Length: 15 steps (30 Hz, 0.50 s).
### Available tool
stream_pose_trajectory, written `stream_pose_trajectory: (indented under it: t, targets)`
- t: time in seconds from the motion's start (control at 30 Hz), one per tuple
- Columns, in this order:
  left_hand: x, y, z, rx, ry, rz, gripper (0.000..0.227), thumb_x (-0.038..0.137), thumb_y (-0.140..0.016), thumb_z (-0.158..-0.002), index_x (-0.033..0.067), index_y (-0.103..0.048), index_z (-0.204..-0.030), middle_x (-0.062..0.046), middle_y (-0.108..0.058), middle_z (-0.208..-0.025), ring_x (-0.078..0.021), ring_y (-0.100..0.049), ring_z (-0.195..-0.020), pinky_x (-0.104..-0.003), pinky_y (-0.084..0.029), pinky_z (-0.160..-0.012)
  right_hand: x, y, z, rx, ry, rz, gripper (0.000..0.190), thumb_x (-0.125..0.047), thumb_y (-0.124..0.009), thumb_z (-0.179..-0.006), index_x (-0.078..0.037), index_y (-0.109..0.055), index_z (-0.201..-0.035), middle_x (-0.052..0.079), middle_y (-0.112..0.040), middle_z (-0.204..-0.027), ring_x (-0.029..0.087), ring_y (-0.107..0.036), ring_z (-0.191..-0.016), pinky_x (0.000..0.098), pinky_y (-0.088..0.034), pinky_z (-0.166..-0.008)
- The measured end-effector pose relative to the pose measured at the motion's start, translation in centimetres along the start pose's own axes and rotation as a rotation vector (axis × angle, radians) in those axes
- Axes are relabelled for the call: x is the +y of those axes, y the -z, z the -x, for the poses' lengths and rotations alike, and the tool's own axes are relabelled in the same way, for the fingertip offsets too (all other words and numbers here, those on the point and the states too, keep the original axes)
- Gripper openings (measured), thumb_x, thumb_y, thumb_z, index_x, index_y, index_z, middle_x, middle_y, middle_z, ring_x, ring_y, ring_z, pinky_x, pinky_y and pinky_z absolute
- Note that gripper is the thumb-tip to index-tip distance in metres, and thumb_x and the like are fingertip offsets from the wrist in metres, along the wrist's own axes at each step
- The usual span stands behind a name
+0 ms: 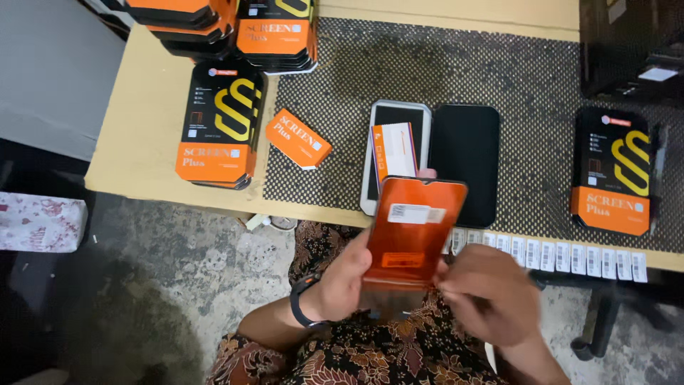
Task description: The person picks up a packaged phone screen replacement, removes it from the plastic sleeve, and inspects the front and back of the screen. They then place it back into the packaging and repeat the process with a second unit.
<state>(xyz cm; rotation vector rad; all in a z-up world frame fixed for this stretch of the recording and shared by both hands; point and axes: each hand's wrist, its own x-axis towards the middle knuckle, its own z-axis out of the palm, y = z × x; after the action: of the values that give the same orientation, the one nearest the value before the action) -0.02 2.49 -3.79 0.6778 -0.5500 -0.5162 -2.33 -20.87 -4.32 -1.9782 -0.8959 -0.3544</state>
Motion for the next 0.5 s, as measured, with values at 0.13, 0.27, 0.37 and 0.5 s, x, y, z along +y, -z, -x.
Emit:
stream_pose_trajectory:
  t: [0.13, 0.27, 0.37, 0.5]
  targets:
    - [0.5, -1.2, -0.6, -0.070, -0.052, 0.029, 0.066, 0.053, -0.037, -0.114, 0.0011, -0.047, -0.153, -0.015, -0.062, -0.144, -0.0292, -0.063, -0.134, -0.050, -0.053, -0.123, -3.1, 1.9, -2.3, 0.171, -0.004, -0.053, 0.017, -0.015, -0.061, -0.098, -0.019, -0.064, -0.113, -0.006, -0.061, -0.067, 0.012, -0.059, -0.055, 0.0279, -0.050, -0.058]
    - [0.7, -2.3, -0.4, -0.027, 0.021, 0.101, 0.096, 0.071, -0.047, -0.100, -0.0040, -0.035, -0.158, -0.022, -0.057, -0.145, -0.0335, -0.060, -0.135, -0.054, -0.051, -0.120, -4.1, 2.9, -3.1, 0.308, 0.032, 0.019, 0.006, -0.013, -0.060, -0.089, -0.006, -0.061, -0.089, 0.006, -0.059, -0.064, 0.020, -0.058, -0.050, 0.0344, -0.050, -0.056]
    - [-0.2, -2.6, -0.5, -0.056, -0.048, 0.129, 0.089, 0.053, -0.068, -0.096, -0.0020, -0.036, -0.158, -0.017, -0.057, -0.148, -0.0292, -0.058, -0.139, -0.052, -0.047, -0.125, -6.4, 3.4, -3.9, 0.352, -0.058, 0.088, 0.014, -0.017, -0.056, -0.090, -0.007, -0.059, -0.082, 0.006, -0.059, -0.064, 0.022, -0.058, -0.053, 0.0370, -0.052, -0.062]
    - [0.1, -2.9, -0.7, -0.053, -0.068, 0.028, 0.070, 0.013, -0.076, -0.096, -0.0033, -0.039, -0.154, -0.017, -0.060, -0.144, -0.0276, -0.061, -0.135, -0.045, -0.054, -0.120, -5.6, 6.5, -2.6, 0.205, 0.051, 0.118, 0.014, -0.022, -0.062, -0.089, -0.015, -0.060, -0.101, 0.004, -0.070, -0.084, 0.015, -0.077, -0.067, 0.0314, -0.064, -0.067]
